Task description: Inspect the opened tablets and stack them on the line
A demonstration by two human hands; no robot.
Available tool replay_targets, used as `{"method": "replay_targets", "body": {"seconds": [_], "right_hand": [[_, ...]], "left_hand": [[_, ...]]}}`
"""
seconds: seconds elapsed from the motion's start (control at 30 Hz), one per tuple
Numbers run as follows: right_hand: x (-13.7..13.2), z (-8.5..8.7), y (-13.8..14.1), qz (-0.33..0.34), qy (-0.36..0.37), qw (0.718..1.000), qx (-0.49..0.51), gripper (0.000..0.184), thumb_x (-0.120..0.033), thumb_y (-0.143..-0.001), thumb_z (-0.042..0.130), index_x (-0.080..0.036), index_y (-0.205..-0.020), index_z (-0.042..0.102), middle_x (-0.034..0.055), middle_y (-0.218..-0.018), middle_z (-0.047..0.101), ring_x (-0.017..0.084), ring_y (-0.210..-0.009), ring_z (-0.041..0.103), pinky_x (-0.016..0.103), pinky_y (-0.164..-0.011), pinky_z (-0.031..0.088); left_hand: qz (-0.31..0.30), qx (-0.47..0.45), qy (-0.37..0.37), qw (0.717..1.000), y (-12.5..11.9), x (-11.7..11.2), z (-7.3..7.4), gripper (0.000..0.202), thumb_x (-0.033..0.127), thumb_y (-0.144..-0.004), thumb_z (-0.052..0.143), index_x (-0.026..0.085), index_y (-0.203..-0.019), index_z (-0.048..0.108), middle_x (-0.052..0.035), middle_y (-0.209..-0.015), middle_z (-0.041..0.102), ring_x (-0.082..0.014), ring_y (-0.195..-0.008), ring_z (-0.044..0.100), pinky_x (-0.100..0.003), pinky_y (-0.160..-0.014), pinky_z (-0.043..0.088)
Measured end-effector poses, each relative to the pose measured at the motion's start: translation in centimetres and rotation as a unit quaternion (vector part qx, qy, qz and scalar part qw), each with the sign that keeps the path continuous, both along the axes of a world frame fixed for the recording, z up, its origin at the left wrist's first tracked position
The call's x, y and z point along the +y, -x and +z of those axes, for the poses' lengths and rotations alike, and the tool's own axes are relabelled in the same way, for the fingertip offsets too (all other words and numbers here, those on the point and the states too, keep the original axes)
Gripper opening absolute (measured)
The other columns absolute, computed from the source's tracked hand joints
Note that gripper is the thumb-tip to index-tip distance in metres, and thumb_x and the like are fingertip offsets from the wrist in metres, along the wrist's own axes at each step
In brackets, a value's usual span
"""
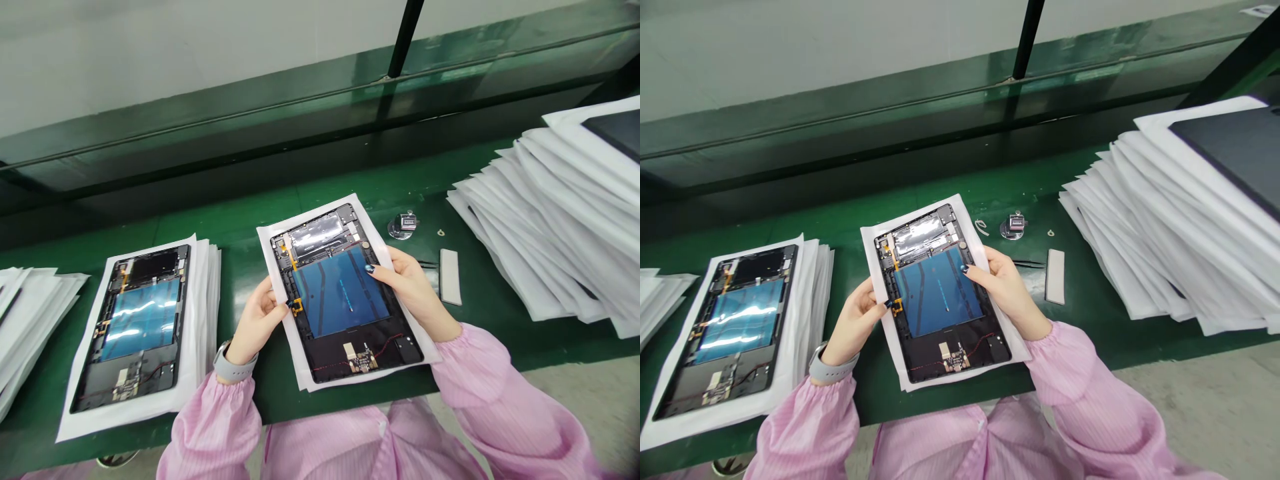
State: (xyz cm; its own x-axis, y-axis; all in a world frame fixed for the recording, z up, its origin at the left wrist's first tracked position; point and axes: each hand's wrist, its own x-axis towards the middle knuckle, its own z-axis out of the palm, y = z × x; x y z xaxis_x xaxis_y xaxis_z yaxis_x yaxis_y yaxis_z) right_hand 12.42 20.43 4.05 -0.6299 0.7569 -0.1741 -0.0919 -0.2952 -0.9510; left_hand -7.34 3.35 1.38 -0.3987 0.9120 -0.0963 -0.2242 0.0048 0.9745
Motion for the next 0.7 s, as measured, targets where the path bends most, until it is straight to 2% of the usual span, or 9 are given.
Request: {"method": "replay_targets", "body": {"seconds": [0.27, 0.4, 0.57, 0.7], "right_hand": [[-0.02, -0.16, -0.05, 0.007, 0.009, 1.000, 0.006, 0.026, -0.031, -0.066, 0.084, -0.022, -0.088, 0.074, -0.0014, -0.073, 0.074, 0.017, -0.064, 0.067, 0.027, -0.061, 0.055], [0.02, -0.16, -0.12, 0.005, 0.003, 1.000, -0.008, 0.027, -0.034, -0.067, 0.082, -0.022, -0.089, 0.073, -0.0005, -0.074, 0.073, 0.018, -0.064, 0.066, 0.029, -0.060, 0.055], [0.16, -0.18, -0.06, -0.001, -0.007, 1.000, -0.026, 0.024, -0.035, -0.066, 0.081, -0.022, -0.084, 0.073, -0.0001, -0.072, 0.071, 0.018, -0.062, 0.064, 0.028, -0.058, 0.053], [0.09, -0.17, -0.09, -0.002, 0.016, 1.000, -0.008, 0.027, -0.033, -0.068, 0.080, -0.022, -0.091, 0.074, 0.0005, -0.075, 0.073, 0.019, -0.065, 0.066, 0.028, -0.060, 0.054]], "left_hand": [[0.017, -0.007, 0.013, 1.000, -0.20, 0.11, 0.50, 0.045, 0.019, -0.076, 0.075, 0.020, -0.120, 0.067, -0.0026, -0.081, 0.075, -0.0162, -0.069, 0.065, -0.025, -0.062, 0.053], [0.018, -0.006, 0.017, 1.000, -0.26, 0.10, 0.48, 0.043, 0.017, -0.076, 0.074, 0.020, -0.118, 0.068, -0.0006, -0.077, 0.073, -0.0142, -0.066, 0.063, -0.022, -0.058, 0.051], [0.003, -0.019, 0.006, 1.000, -0.25, 0.04, 0.22, 0.039, 0.018, -0.080, 0.071, 0.022, -0.119, 0.067, -0.0006, -0.084, 0.074, -0.0130, -0.069, 0.063, -0.022, -0.064, 0.052], [0.018, -0.052, 0.026, 0.998, -0.23, -0.07, 0.50, 0.043, 0.020, -0.081, 0.068, 0.019, -0.124, 0.064, 0.0008, -0.074, 0.071, -0.0117, -0.057, 0.058, -0.020, -0.052, 0.048]]}}
